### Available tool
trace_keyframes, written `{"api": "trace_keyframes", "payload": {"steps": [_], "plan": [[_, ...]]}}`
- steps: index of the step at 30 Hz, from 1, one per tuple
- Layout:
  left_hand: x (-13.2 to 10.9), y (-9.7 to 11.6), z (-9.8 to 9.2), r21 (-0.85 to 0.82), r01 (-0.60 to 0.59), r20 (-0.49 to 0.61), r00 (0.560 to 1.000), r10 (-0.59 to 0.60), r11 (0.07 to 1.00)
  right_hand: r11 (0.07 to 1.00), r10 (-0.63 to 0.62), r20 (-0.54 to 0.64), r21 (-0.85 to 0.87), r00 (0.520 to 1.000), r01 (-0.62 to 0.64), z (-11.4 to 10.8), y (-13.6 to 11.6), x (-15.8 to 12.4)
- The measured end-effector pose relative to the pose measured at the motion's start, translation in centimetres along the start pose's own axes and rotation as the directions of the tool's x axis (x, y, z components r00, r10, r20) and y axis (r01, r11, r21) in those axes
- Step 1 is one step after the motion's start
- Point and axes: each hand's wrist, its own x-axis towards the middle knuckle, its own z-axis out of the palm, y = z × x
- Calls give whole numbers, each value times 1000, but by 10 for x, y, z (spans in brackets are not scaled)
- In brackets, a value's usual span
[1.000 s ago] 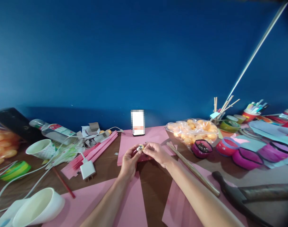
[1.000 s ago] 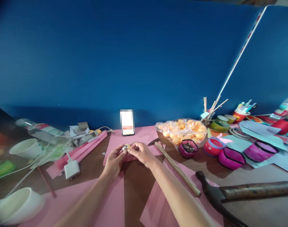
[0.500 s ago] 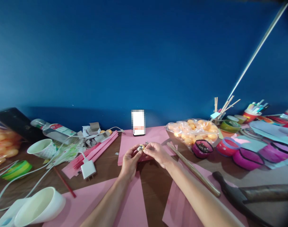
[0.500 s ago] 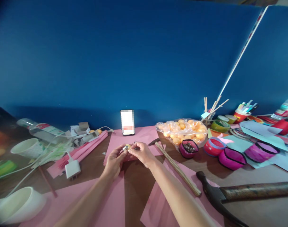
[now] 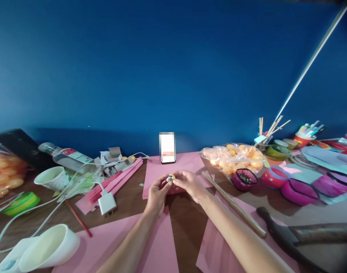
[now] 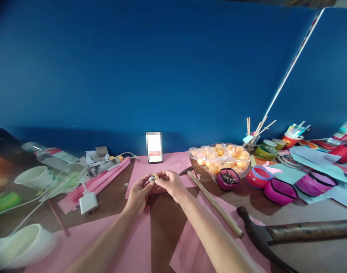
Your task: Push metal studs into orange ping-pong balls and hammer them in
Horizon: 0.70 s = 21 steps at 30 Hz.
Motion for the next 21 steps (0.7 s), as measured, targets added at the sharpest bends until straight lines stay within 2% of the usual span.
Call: {"api": "trace_keyframes", "payload": {"steps": [16,21], "plan": [[2,-3,-3,47,17,-21,1000,-16,999,1000,17,-18,-4,1000,-17,-3,5,3],[4,-1,-3,1,11,-24,1000,-11,1000,1000,-5,-75,24,997,7,-5,10,8]]}}
